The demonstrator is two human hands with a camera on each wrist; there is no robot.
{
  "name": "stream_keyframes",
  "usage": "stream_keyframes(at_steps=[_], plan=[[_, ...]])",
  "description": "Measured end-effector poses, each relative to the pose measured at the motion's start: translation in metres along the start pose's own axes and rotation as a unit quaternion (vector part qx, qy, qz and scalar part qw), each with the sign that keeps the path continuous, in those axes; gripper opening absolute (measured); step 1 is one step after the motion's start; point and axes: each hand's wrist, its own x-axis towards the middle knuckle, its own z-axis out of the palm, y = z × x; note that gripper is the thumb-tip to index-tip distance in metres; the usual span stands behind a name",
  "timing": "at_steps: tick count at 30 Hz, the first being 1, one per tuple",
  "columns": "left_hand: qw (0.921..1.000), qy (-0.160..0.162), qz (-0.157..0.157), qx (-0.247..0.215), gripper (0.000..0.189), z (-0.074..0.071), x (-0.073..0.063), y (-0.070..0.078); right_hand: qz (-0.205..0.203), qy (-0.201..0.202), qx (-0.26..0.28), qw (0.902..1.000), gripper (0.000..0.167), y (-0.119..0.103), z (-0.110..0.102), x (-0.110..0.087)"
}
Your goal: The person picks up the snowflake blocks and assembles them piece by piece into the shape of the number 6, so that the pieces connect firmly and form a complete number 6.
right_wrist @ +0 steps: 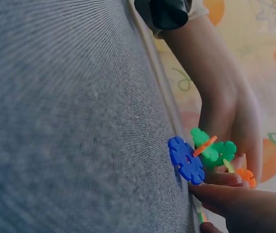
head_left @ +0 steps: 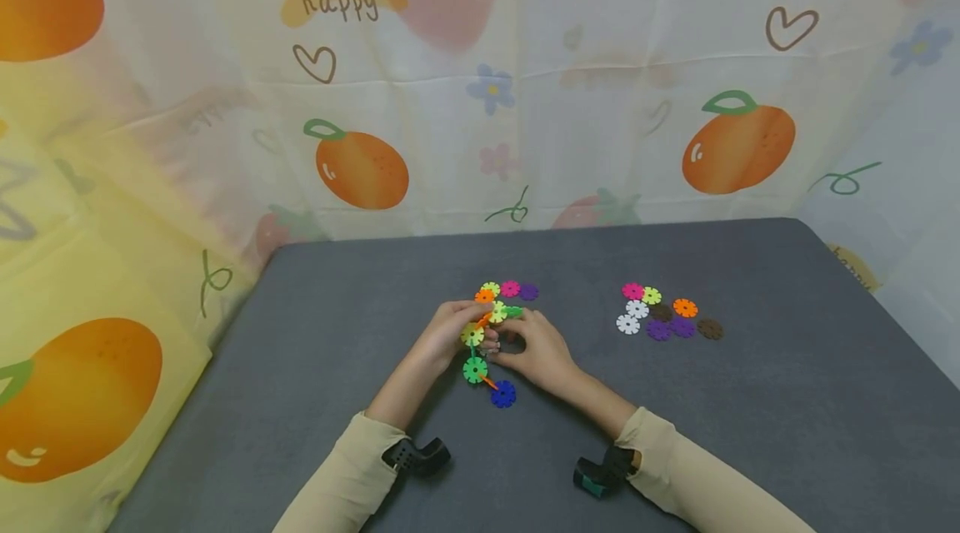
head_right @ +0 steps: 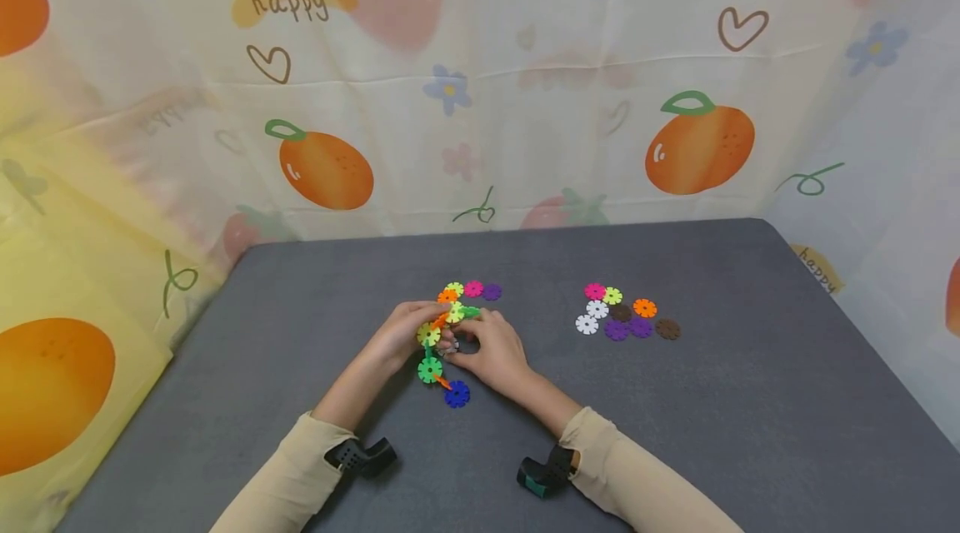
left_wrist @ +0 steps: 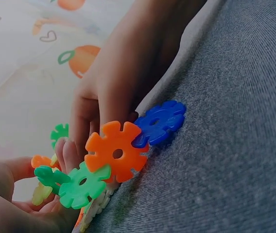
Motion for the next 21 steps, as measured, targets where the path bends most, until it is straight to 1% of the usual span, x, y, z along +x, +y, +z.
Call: stream_keyframes(at_steps=[3,6,8,16,19,21], plan=[[1.0000,0.003,0.000,0.005,0.035,0.000,0.001,0.000,-0.012,0.002,0.004,0.9999,0.026,0.001,0.000,0.000],[1.0000,0.006,-0.003,-0.001,0.035,-0.001,0.002,0.001,-0.010,0.010,0.018,0.9997,0.026,0.003,0.000,0.001],[0.9999,0.007,-0.002,-0.011,0.036,-0.002,0.003,0.002,-0.009,0.017,0.023,0.9995,0.029,0.004,0.001,0.002],[0.9969,0.006,-0.010,-0.078,0.039,-0.014,0.005,0.008,-0.029,0.020,0.004,0.9994,0.062,0.006,0.001,0.011],[0.9949,0.012,-0.013,-0.099,0.040,-0.020,0.006,0.010,-0.029,0.002,0.011,0.9995,0.070,0.008,0.002,0.018],[0.9940,0.016,-0.014,-0.108,0.040,-0.024,0.006,0.010,-0.026,-0.020,0.021,0.9993,0.074,0.010,0.003,0.023]])
